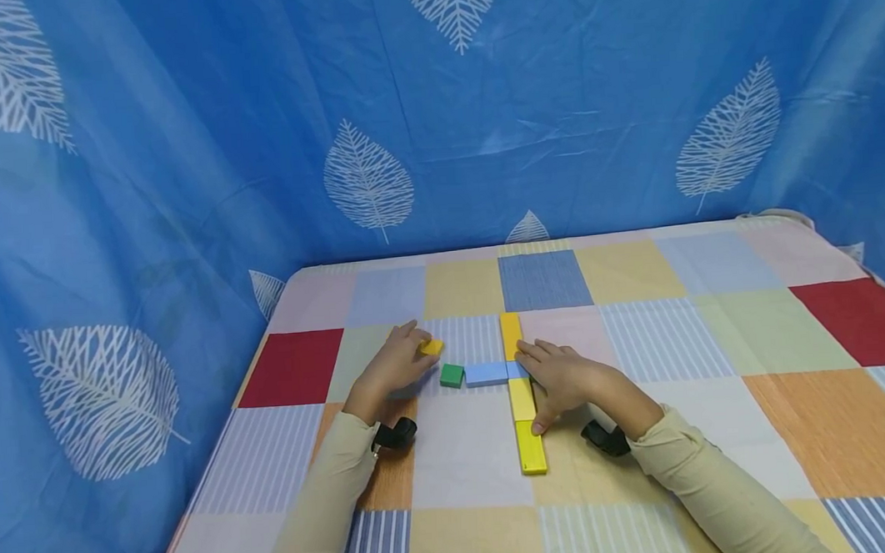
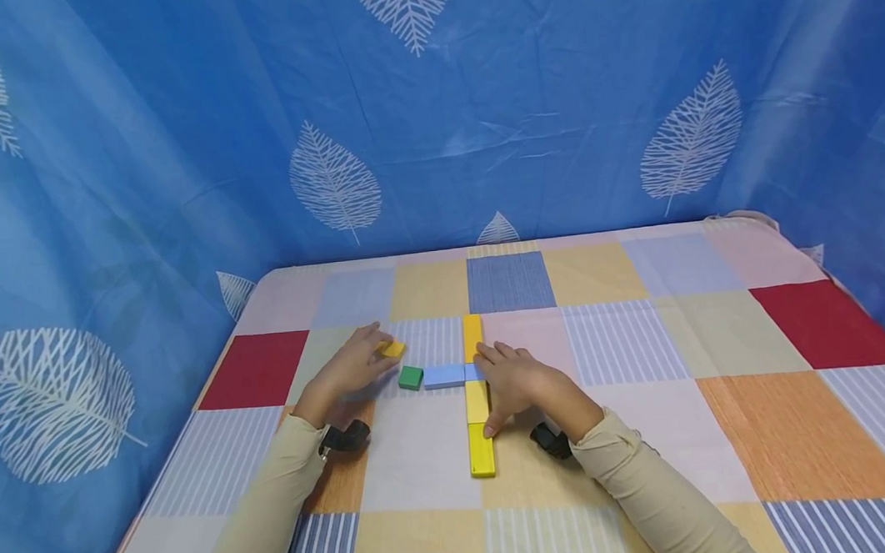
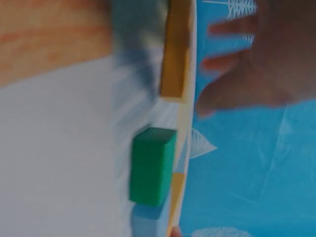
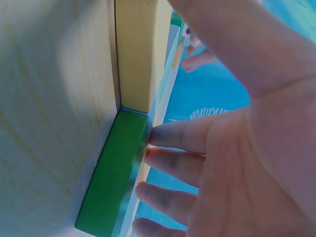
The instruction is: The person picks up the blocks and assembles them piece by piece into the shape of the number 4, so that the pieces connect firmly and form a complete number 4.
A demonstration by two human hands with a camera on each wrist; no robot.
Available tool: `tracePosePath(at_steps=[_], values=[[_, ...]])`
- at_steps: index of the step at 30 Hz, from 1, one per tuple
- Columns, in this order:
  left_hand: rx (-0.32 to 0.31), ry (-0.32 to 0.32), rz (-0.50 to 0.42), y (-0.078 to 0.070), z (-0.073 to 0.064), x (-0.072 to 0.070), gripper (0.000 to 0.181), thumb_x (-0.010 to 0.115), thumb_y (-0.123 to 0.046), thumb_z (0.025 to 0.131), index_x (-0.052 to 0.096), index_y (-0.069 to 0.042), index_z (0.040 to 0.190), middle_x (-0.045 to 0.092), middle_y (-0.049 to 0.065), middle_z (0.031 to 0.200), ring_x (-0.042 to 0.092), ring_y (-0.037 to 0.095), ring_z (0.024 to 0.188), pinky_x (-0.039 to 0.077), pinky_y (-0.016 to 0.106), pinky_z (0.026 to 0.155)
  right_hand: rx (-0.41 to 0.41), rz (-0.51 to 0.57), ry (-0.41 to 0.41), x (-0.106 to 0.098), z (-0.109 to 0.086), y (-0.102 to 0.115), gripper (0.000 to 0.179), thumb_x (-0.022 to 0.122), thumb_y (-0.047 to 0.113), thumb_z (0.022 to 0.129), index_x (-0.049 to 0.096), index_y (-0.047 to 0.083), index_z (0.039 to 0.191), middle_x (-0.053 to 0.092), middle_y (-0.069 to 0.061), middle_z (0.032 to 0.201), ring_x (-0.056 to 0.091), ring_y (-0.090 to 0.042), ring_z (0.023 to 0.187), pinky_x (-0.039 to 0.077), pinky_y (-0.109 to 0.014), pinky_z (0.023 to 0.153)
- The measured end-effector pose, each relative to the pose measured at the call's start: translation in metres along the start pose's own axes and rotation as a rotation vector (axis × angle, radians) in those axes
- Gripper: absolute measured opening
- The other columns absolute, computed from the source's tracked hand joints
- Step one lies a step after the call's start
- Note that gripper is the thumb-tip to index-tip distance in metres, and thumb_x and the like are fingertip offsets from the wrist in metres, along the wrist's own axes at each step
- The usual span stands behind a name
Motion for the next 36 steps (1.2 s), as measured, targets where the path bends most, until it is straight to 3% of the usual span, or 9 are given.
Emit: tracePosePath(at_steps=[3, 6, 10, 15, 17, 21, 24, 28, 36], values=[[-0.068, -0.049, 0.037, 0.001, 0.004, 0.001, 0.058, 0.06, -0.034, 0.087, 0.045, 0.002, 0.13, 0.039, 0.025, 0.137, 0.038, 0.04, 0.126, 0.032, 0.048, 0.105, 0.001, -0.001, 0.0, 0.0, 0.0, 0.0, 0.112, 0.076, 0.054, 0.062, 0.022, -0.003, 0.142, 0.013, -0.02, 0.151, 0.012, -0.042, 0.137, 0.017, -0.058, 0.106], [-0.116, -0.044, 0.083, -0.001, 0.007, 0.003, 0.064, 0.061, -0.038, 0.085, 0.043, 0.002, 0.133, 0.044, 0.024, 0.133, 0.045, 0.037, 0.117, 0.04, 0.045, 0.099, 0.002, -0.001, 0.002, 0.001, 0.0, 0.0, 0.112, 0.075, 0.054, 0.062, 0.022, -0.002, 0.143, 0.012, -0.019, 0.152, 0.012, -0.041, 0.137, 0.017, -0.057, 0.107], [-0.047, 0.024, 0.096, -0.004, 0.014, 0.001, 0.06, 0.062, -0.032, 0.087, 0.044, 0.002, 0.132, 0.045, 0.022, 0.134, 0.041, 0.034, 0.124, 0.03, 0.043, 0.107, 0.004, 0.001, 0.006, 0.0, -0.001, 0.0, 0.112, 0.075, 0.054, 0.062, 0.022, -0.002, 0.143, 0.012, -0.019, 0.152, 0.012, -0.041, 0.138, 0.017, -0.057, 0.107], [-0.016, 0.113, 0.037, -0.007, 0.02, -0.002, 0.062, 0.061, -0.028, 0.087, 0.038, 0.001, 0.137, 0.025, 0.025, 0.146, 0.023, 0.038, 0.136, 0.025, 0.046, 0.109, 0.012, 0.003, 0.011, 0.0, -0.001, 0.0, 0.111, 0.076, 0.053, 0.063, 0.022, -0.002, 0.143, 0.012, -0.018, 0.152, 0.011, -0.041, 0.138, 0.016, -0.057, 0.107], [-0.056, 0.127, 0.04, -0.007, 0.021, -0.002, 0.067, 0.063, -0.031, 0.086, 0.036, 0.001, 0.138, 0.023, 0.026, 0.146, 0.028, 0.038, 0.133, 0.03, 0.046, 0.106, 0.015, 0.005, 0.014, 0.0, -0.001, 0.0, 0.111, 0.075, 0.053, 0.063, 0.022, -0.002, 0.143, 0.012, -0.018, 0.152, 0.011, -0.04, 0.138, 0.016, -0.057, 0.107], [-0.087, 0.151, 0.082, -0.008, 0.025, -0.004, 0.066, 0.064, -0.034, 0.084, 0.041, 0.005, 0.131, 0.037, 0.025, 0.136, 0.045, 0.034, 0.114, 0.04, 0.043, 0.099, 0.019, 0.006, 0.014, 0.0, -0.001, 0.0, 0.111, 0.076, 0.053, 0.063, 0.022, -0.001, 0.143, 0.012, -0.018, 0.152, 0.011, -0.04, 0.138, 0.016, -0.057, 0.108], [-0.057, 0.194, 0.104, -0.01, 0.027, -0.005, 0.061, 0.062, -0.031, 0.086, 0.043, 0.005, 0.131, 0.037, 0.024, 0.138, 0.043, 0.033, 0.121, 0.036, 0.042, 0.103, 0.019, 0.006, 0.012, 0.0, -0.001, 0.0, 0.11, 0.076, 0.052, 0.063, 0.023, -0.002, 0.143, 0.013, -0.018, 0.152, 0.012, -0.04, 0.138, 0.017, -0.057, 0.107], [-0.012, 0.258, 0.138, -0.014, 0.031, -0.006, 0.058, 0.057, -0.026, 0.09, 0.037, -0.001, 0.138, 0.025, 0.021, 0.148, 0.024, 0.033, 0.137, 0.023, 0.043, 0.111, 0.018, 0.007, 0.012, 0.0, -0.001, 0.0, 0.11, 0.076, 0.052, 0.063, 0.023, -0.002, 0.143, 0.013, -0.018, 0.152, 0.012, -0.04, 0.138, 0.017, -0.057, 0.107], [0.13, 0.33, 0.134, -0.024, 0.035, -0.006, 0.053, 0.054, -0.008, 0.09, 0.036, -0.006, 0.14, 0.023, 0.013, 0.15, 0.021, 0.029, 0.139, 0.021, 0.041, 0.112, 0.023, 0.001, 0.016, 0.0, -0.001, 0.0, 0.11, 0.076, 0.052, 0.063, 0.023, -0.001, 0.143, 0.013, -0.018, 0.152, 0.012, -0.04, 0.138, 0.017, -0.057, 0.108]])
Point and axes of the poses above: each hand's wrist, its own z-axis towards the middle knuckle, its own x-axis out of the palm, y = z × x, the point moved 2 cm from there along z, towards the middle knuckle
